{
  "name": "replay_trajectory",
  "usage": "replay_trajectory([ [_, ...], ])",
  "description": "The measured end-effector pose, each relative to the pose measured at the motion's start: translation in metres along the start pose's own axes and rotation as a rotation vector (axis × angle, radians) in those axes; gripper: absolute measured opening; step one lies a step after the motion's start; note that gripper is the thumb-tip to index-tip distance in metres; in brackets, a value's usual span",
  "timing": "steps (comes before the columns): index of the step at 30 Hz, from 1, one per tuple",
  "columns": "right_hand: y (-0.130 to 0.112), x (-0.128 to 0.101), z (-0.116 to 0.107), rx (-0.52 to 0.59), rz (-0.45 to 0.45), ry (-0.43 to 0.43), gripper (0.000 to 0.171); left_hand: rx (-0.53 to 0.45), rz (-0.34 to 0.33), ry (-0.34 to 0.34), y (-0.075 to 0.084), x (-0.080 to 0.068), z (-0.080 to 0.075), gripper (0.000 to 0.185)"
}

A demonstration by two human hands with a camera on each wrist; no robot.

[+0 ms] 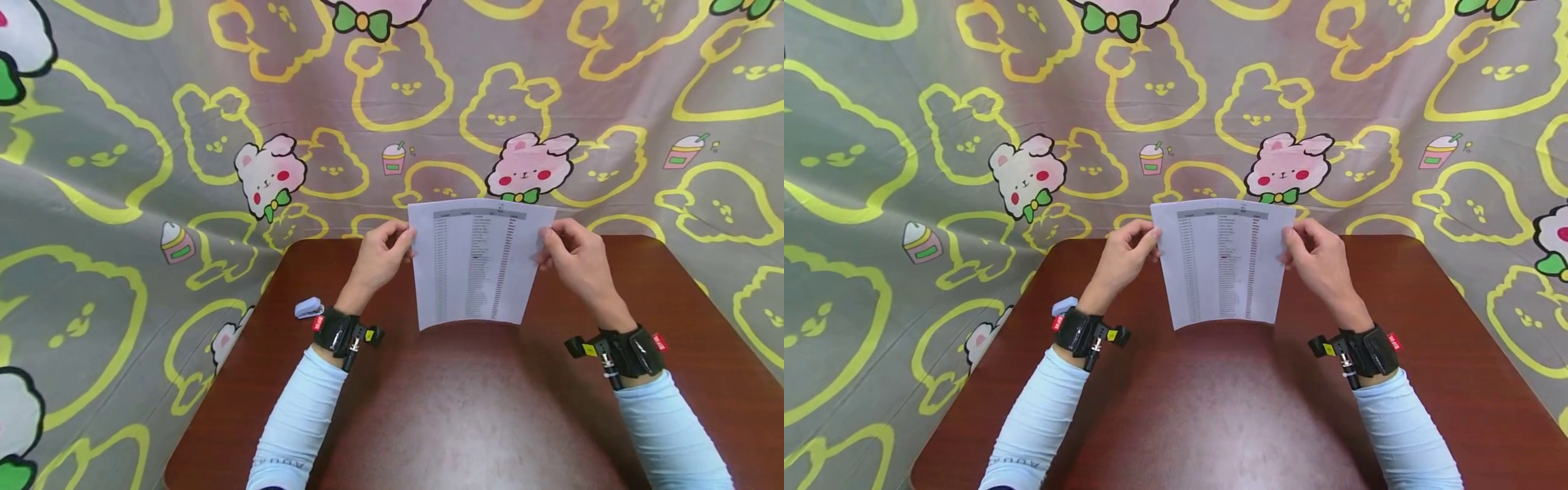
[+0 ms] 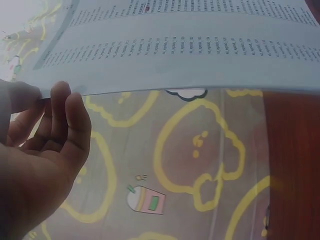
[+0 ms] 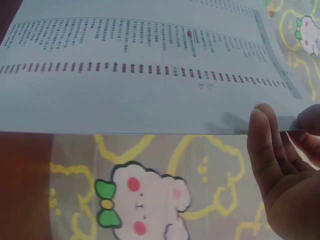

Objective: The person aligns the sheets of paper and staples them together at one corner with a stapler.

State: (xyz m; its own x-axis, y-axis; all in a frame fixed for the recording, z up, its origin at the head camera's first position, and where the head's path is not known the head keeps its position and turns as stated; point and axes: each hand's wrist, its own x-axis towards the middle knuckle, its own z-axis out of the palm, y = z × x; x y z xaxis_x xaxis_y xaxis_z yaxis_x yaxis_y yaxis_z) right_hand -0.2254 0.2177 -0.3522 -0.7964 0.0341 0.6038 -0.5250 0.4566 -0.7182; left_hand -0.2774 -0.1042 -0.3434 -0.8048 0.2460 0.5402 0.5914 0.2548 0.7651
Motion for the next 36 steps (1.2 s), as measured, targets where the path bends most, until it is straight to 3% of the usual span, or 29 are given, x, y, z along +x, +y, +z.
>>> replay_trajectory([
  [5, 0.012, 0.001, 0.002, 0.006, -0.013, 0.003, 0.019, 0.024, 0.025, 0.019, 0.0, -0.003, 0.001, 0.017],
  [12, 0.025, -0.008, 0.009, -0.035, 0.035, -0.05, 0.021, -0.027, -0.029, 0.0, 0.01, -0.016, 0.005, 0.016],
  [19, 0.013, 0.004, 0.002, -0.07, 0.038, -0.04, 0.025, -0.021, -0.026, -0.036, -0.013, -0.005, -0.006, 0.022],
  [22, 0.014, 0.009, -0.001, -0.06, 0.069, -0.071, 0.029, -0.01, -0.051, -0.053, -0.012, -0.004, -0.01, 0.022],
  [25, 0.023, 0.009, 0.002, -0.023, 0.136, -0.123, 0.035, -0.016, -0.12, -0.063, -0.019, -0.007, -0.011, 0.021],
  [28, 0.039, 0.005, 0.007, 0.024, 0.253, -0.202, 0.044, -0.035, -0.265, -0.092, -0.031, -0.013, -0.009, 0.02],
  [32, 0.067, -0.003, 0.019, 0.057, 0.371, -0.326, 0.049, -0.054, -0.469, -0.149, -0.056, -0.021, -0.005, 0.02],
  [36, 0.094, -0.013, 0.035, 0.07, 0.434, -0.403, 0.043, -0.067, -0.591, -0.201, -0.084, -0.035, 0.0, 0.022],
])
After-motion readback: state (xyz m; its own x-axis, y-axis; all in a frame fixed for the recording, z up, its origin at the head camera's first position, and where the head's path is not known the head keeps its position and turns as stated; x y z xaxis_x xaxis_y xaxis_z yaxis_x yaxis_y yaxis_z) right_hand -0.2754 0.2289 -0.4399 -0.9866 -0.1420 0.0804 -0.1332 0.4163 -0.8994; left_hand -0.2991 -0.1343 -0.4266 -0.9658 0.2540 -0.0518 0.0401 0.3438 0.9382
